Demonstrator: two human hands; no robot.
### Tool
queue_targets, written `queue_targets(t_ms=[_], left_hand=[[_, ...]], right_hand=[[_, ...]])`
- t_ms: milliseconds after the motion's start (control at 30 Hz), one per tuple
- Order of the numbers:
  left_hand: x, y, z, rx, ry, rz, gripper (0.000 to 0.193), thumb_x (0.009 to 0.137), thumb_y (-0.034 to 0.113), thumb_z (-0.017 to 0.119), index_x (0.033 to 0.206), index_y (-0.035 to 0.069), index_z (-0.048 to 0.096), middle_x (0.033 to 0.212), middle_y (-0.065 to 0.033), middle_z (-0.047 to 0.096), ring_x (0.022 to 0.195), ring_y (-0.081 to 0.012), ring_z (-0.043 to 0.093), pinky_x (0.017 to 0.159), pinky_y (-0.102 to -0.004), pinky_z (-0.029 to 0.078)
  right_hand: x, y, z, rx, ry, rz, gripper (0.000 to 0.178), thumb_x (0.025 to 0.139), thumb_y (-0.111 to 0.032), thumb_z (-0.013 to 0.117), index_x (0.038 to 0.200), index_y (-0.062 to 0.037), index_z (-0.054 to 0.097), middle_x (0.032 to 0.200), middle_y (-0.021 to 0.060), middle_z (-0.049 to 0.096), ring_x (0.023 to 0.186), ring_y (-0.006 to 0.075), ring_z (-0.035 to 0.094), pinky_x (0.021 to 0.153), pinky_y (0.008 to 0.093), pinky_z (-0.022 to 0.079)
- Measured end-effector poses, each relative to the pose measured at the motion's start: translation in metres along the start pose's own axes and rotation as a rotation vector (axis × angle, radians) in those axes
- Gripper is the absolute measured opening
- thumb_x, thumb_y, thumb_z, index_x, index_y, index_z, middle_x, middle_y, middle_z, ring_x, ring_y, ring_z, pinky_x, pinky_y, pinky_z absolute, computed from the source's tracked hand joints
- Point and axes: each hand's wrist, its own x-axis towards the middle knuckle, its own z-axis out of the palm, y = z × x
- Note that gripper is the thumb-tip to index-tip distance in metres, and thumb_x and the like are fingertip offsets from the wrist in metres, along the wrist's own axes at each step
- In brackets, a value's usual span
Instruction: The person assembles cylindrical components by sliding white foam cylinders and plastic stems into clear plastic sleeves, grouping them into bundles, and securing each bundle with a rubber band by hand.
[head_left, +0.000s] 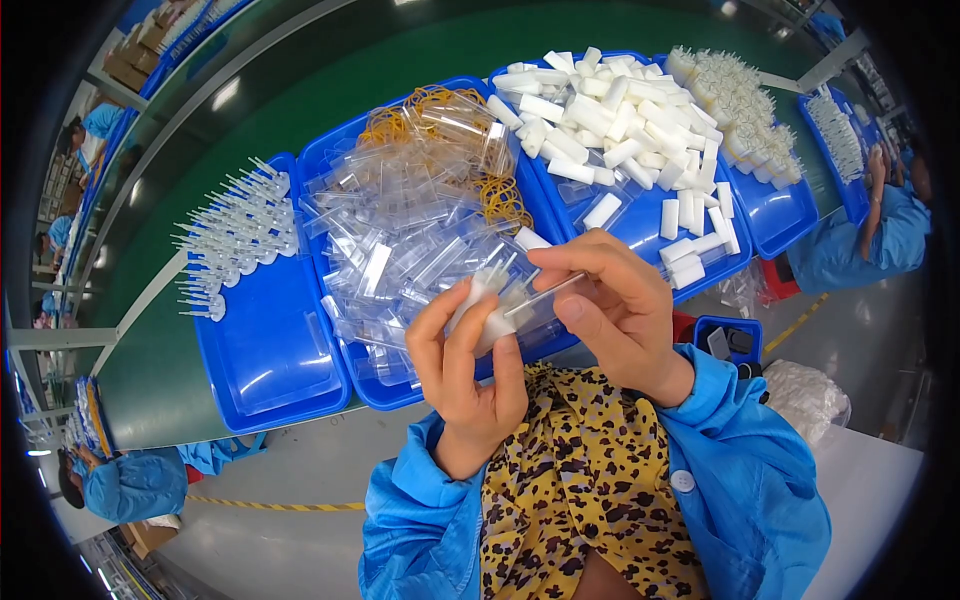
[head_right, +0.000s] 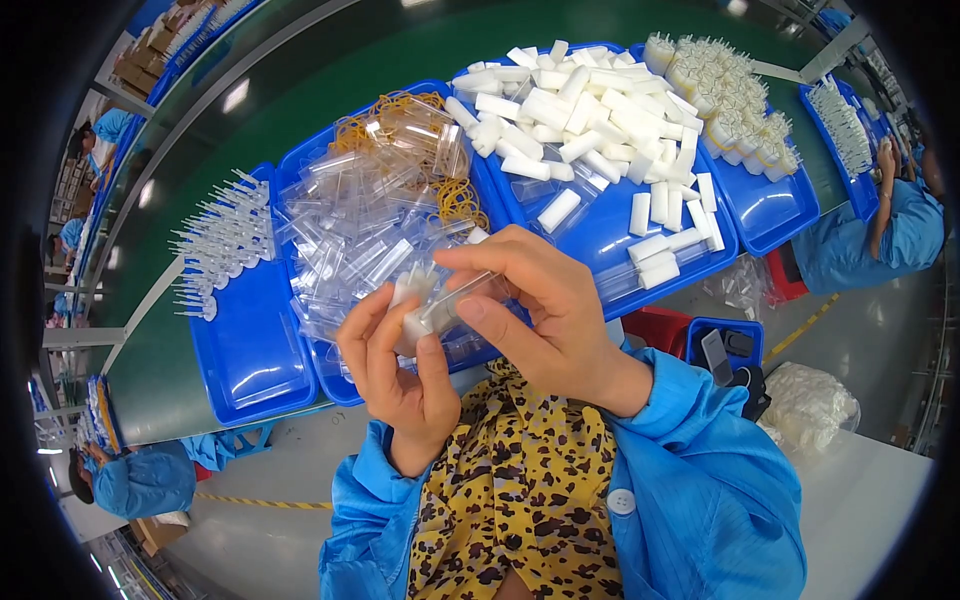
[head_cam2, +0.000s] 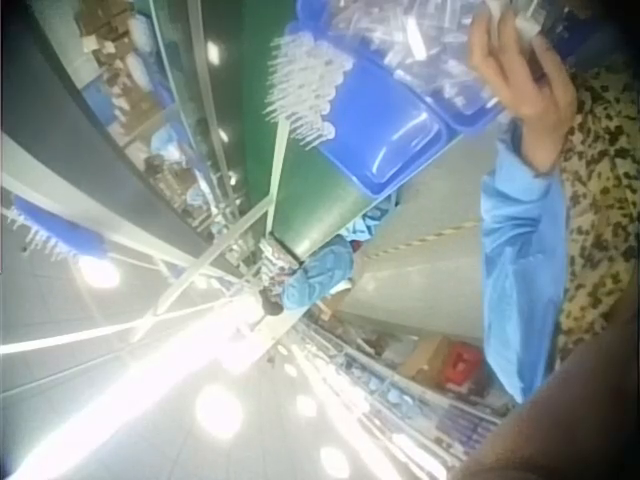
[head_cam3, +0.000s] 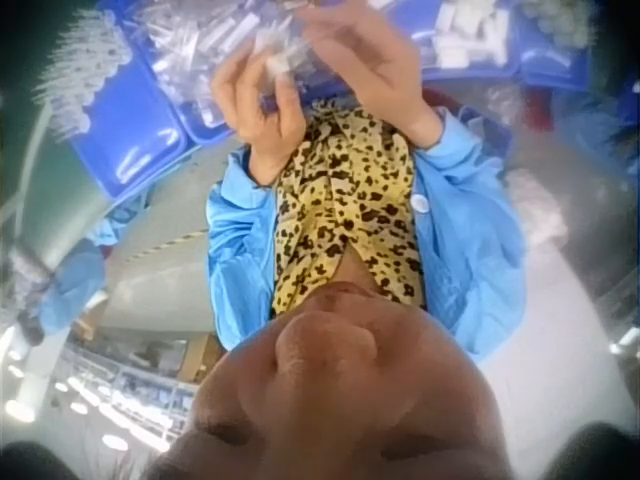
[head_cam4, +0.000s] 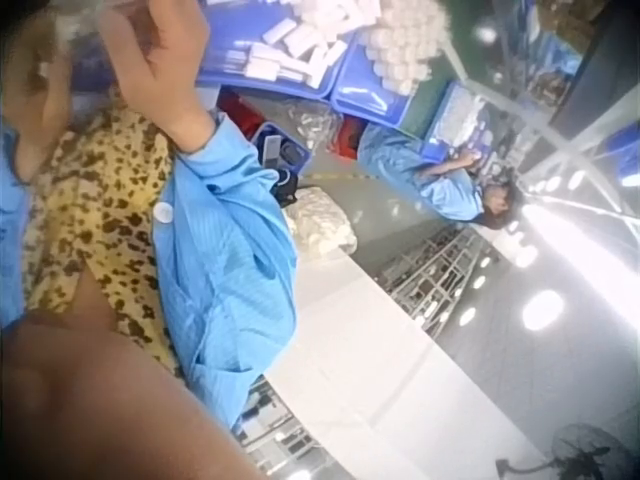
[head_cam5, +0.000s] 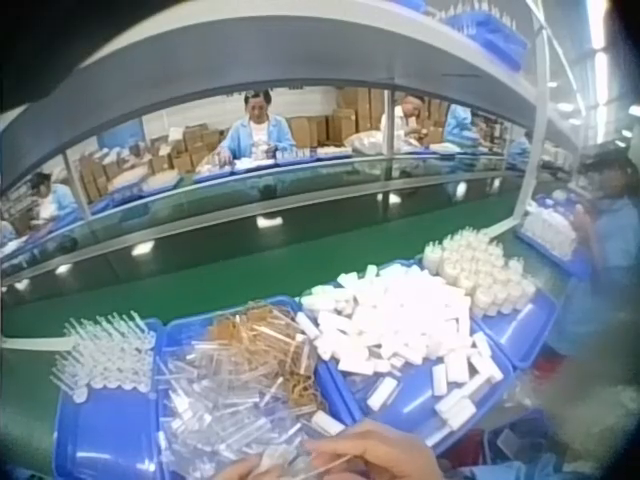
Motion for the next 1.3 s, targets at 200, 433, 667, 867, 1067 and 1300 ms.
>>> queue_targets(t_ms=[200, 433, 667, 867, 1067, 1300], left_hand=[[0.001, 0.0, -0.002, 0.032, -0.008, 0.011, 0.03, 0.079, 0.0, 0.062, 0.109, -0.004, 0.064, 0.119, -0.0212, 0.053, 0.102, -0.0318, 0.057, 0.084, -0.0346, 0.049], [0.0, 0.001, -0.003, 0.018, -0.035, 0.009, 0.027, 0.082, 0.002, 0.061, 0.108, -0.003, 0.064, 0.118, -0.0202, 0.054, 0.102, -0.0308, 0.057, 0.083, -0.0355, 0.048], [0.001, -0.001, -0.005, 0.089, -0.054, 0.113, 0.029, 0.079, 0.002, 0.064, 0.108, -0.002, 0.066, 0.119, -0.0205, 0.055, 0.097, -0.0299, 0.059, 0.075, -0.0342, 0.051], [0.0, 0.003, -0.007, 0.095, -0.136, 0.09, 0.041, 0.075, -0.005, 0.066, 0.116, -0.003, 0.064, 0.126, -0.0205, 0.05, 0.103, -0.0287, 0.058, 0.072, -0.0294, 0.05], [0.001, 0.003, -0.006, -0.007, -0.21, 0.095, 0.049, 0.072, -0.014, 0.067, 0.12, -0.004, 0.061, 0.129, -0.0212, 0.046, 0.11, -0.032, 0.057, 0.077, -0.0311, 0.058], [-0.007, 0.003, -0.005, 0.005, -0.181, 0.11, 0.048, 0.071, -0.013, 0.07, 0.118, -0.005, 0.061, 0.123, -0.0203, 0.05, 0.114, -0.0354, 0.057, 0.086, -0.0359, 0.059]], right_hand=[[0.002, -0.002, 0.0, -0.174, 0.008, -0.08, 0.03, 0.086, -0.007, 0.067, 0.115, -0.0024, 0.065, 0.093, 0.0099, 0.062, 0.077, 0.0141, 0.062, 0.062, 0.0226, 0.05], [-0.002, 0.002, 0.005, -0.19, 0.054, -0.097, 0.03, 0.081, -0.006, 0.071, 0.111, -0.003, 0.066, 0.093, 0.0079, 0.063, 0.074, 0.0134, 0.062, 0.061, 0.0234, 0.05], [0.0, -0.003, 0.001, -0.245, 0.01, -0.183, 0.029, 0.08, -0.003, 0.071, 0.109, -0.0016, 0.067, 0.094, 0.0097, 0.063, 0.075, 0.0135, 0.063, 0.061, 0.0224, 0.052], [-0.002, 0.006, -0.002, -0.061, -0.012, 0.028, 0.04, 0.083, 0.002, 0.067, 0.122, -0.0006, 0.058, 0.102, 0.011, 0.062, 0.078, 0.0117, 0.064, 0.061, 0.0214, 0.052], [0.004, 0.01, -0.006, -0.328, -0.01, -0.088, 0.089, 0.068, -0.009, 0.082, 0.142, -0.0033, 0.032, 0.128, 0.0149, 0.045, 0.088, 0.016, 0.055, 0.073, 0.0273, 0.049], [0.008, 0.003, -0.011, -0.428, -0.081, -0.079, 0.099, 0.054, -0.021, 0.086, 0.139, -0.0048, 0.037, 0.131, 0.0141, 0.042, 0.094, 0.024, 0.052, 0.079, 0.0335, 0.047]])
